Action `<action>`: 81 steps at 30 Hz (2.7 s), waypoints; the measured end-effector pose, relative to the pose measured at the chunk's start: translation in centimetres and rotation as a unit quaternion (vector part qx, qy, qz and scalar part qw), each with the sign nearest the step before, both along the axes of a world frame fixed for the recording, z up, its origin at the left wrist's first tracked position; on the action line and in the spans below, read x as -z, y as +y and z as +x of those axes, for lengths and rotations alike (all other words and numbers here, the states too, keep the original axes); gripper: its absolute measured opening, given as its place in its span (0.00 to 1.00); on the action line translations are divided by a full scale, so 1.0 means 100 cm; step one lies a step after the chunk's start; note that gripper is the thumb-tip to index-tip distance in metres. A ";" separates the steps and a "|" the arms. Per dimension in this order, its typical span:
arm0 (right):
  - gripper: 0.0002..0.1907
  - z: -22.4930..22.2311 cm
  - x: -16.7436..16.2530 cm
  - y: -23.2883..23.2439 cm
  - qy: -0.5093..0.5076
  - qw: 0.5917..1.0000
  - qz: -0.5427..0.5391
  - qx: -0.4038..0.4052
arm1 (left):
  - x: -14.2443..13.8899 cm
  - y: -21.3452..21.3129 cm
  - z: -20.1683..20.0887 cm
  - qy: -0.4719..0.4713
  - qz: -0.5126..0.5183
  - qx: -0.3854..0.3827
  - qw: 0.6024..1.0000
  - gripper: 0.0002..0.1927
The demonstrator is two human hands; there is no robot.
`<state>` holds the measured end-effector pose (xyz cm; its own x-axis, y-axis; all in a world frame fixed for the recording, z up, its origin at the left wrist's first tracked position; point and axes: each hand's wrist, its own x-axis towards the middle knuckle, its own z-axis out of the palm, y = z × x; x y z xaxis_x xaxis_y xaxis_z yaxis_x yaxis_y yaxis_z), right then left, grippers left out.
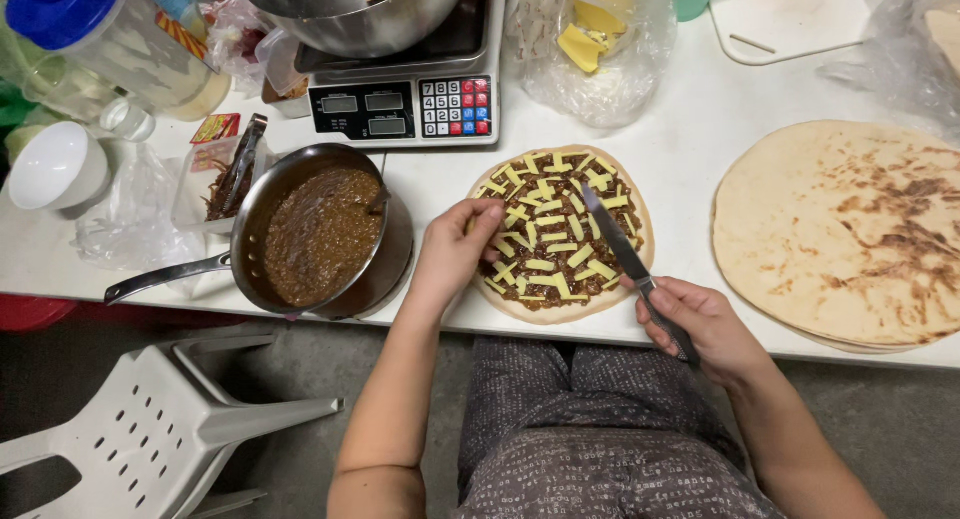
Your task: The person cuts slices of cheese with a knife and places them over a spread of brown paste on a round flatbread. The person repeatedly cuts and arranges cheese pieces to cover the surface.
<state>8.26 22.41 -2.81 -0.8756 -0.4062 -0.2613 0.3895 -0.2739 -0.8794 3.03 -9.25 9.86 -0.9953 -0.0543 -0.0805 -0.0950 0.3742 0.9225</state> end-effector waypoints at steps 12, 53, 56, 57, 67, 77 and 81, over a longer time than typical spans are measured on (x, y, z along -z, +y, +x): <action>0.19 0.032 -0.067 -0.052 0.354 0.891 0.283 0.035 | 0.018 0.035 0.021 0.051 0.556 0.073 0.826 0.26; 0.22 0.038 -0.101 -0.069 0.424 0.830 0.352 0.083 | 0.032 0.045 0.036 0.164 0.556 0.136 0.803 0.22; 0.21 0.037 -0.100 -0.070 0.428 0.823 0.362 0.092 | 0.032 0.044 0.036 0.167 0.554 0.137 0.804 0.22; 0.21 0.037 -0.100 -0.070 0.433 0.820 0.362 0.097 | 0.032 0.044 0.036 0.166 0.555 0.136 0.804 0.22; 0.21 0.032 -0.097 -0.071 0.407 0.827 0.376 0.094 | 0.031 0.044 0.034 0.157 0.559 0.144 0.801 0.24; 0.22 0.023 -0.085 -0.072 0.515 0.662 0.514 0.178 | 0.027 0.051 0.027 0.095 0.584 0.031 0.806 0.25; 0.19 0.015 -0.060 -0.062 0.452 0.779 0.416 0.121 | 0.033 0.041 0.025 0.036 0.595 0.012 0.803 0.23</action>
